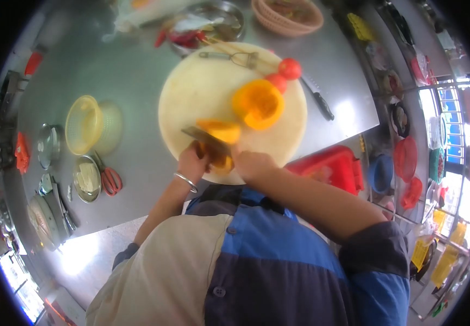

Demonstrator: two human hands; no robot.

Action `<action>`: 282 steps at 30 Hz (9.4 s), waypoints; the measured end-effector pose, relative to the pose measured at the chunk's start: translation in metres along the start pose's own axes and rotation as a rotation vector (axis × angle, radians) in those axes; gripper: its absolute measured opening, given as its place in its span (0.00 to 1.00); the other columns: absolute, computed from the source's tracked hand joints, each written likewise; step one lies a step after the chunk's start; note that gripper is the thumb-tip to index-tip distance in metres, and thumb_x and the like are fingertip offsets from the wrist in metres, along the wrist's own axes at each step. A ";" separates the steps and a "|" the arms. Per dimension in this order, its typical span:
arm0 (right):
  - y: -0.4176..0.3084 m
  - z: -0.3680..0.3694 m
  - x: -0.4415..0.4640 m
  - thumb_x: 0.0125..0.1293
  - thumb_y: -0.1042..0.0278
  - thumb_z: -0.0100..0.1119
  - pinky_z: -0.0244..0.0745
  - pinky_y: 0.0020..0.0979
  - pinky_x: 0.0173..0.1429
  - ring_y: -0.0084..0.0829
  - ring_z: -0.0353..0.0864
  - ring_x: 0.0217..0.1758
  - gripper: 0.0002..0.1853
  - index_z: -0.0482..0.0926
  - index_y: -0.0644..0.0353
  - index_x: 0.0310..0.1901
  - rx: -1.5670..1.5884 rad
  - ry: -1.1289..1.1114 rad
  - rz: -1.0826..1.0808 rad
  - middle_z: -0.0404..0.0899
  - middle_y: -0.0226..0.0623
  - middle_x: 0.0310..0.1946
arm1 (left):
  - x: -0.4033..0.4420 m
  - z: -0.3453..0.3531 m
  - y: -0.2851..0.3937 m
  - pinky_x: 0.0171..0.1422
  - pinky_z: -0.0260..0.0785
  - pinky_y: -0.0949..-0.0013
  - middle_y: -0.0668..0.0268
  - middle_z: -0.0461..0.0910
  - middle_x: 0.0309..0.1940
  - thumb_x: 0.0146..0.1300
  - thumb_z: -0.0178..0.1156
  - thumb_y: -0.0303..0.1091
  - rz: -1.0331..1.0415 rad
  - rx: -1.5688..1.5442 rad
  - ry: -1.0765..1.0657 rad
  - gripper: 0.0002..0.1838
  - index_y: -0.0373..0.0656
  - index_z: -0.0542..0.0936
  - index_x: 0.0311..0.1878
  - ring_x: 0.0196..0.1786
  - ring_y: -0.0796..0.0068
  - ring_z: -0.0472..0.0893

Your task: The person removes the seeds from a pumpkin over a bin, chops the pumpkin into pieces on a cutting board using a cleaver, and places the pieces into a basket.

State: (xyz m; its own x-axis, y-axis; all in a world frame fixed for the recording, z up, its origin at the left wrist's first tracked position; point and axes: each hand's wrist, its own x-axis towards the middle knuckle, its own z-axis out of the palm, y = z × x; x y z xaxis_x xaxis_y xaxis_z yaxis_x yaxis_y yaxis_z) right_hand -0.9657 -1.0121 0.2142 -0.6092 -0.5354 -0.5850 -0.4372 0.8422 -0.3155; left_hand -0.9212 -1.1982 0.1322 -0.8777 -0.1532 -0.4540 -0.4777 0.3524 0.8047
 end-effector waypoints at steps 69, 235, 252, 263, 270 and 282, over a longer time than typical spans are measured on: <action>-0.029 -0.004 0.035 0.69 0.69 0.40 0.72 0.51 0.47 0.56 0.79 0.43 0.13 0.66 0.67 0.49 0.067 -0.002 -0.050 0.79 0.58 0.37 | 0.003 -0.044 -0.027 0.49 0.73 0.58 0.53 0.81 0.37 0.49 0.70 0.38 0.126 0.155 0.381 0.25 0.38 0.73 0.48 0.42 0.52 0.81; 0.013 -0.014 0.008 0.64 0.74 0.43 0.73 0.52 0.43 0.56 0.80 0.39 0.12 0.64 0.64 0.49 0.106 0.040 -0.111 0.79 0.57 0.33 | -0.038 0.008 -0.028 0.58 0.69 0.58 0.53 0.73 0.50 0.50 0.64 0.26 0.524 0.292 0.406 0.18 0.38 0.76 0.47 0.54 0.49 0.73; -0.017 0.001 0.007 0.61 0.76 0.46 0.74 0.51 0.42 0.56 0.80 0.37 0.10 0.64 0.64 0.44 0.038 0.012 -0.131 0.79 0.57 0.31 | -0.038 0.007 -0.028 0.50 0.71 0.60 0.54 0.77 0.41 0.53 0.61 0.22 0.526 0.267 0.455 0.12 0.39 0.78 0.43 0.45 0.52 0.77; -0.022 -0.013 -0.027 0.62 0.76 0.44 0.73 0.51 0.42 0.57 0.79 0.36 0.10 0.64 0.64 0.45 0.009 0.076 -0.212 0.78 0.56 0.31 | -0.042 0.005 -0.036 0.48 0.72 0.58 0.56 0.77 0.41 0.54 0.62 0.25 0.549 0.281 0.500 0.08 0.40 0.79 0.39 0.43 0.52 0.78; -0.024 0.007 -0.009 0.62 0.76 0.44 0.74 0.50 0.40 0.56 0.80 0.36 0.09 0.64 0.64 0.44 -0.037 0.015 -0.196 0.79 0.55 0.32 | -0.043 0.000 -0.044 0.47 0.73 0.59 0.58 0.78 0.40 0.54 0.62 0.24 0.539 0.261 0.443 0.08 0.45 0.81 0.38 0.43 0.55 0.79; 0.042 0.041 -0.045 0.66 0.72 0.50 0.74 0.39 0.34 0.44 0.80 0.28 0.17 0.66 0.67 0.55 0.679 0.313 -0.156 0.79 0.53 0.32 | -0.029 -0.008 -0.024 0.66 0.60 0.53 0.55 0.65 0.62 0.51 0.69 0.44 0.508 0.566 0.588 0.35 0.47 0.69 0.63 0.66 0.52 0.64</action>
State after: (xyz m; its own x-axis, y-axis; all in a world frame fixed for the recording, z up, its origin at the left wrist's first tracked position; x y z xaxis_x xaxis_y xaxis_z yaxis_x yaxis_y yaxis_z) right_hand -0.9292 -0.9495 0.1963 -0.7772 -0.5592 -0.2886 -0.0923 0.5550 -0.8267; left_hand -0.8849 -1.2096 0.1294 -0.9265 -0.2436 0.2869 -0.0817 0.8743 0.4785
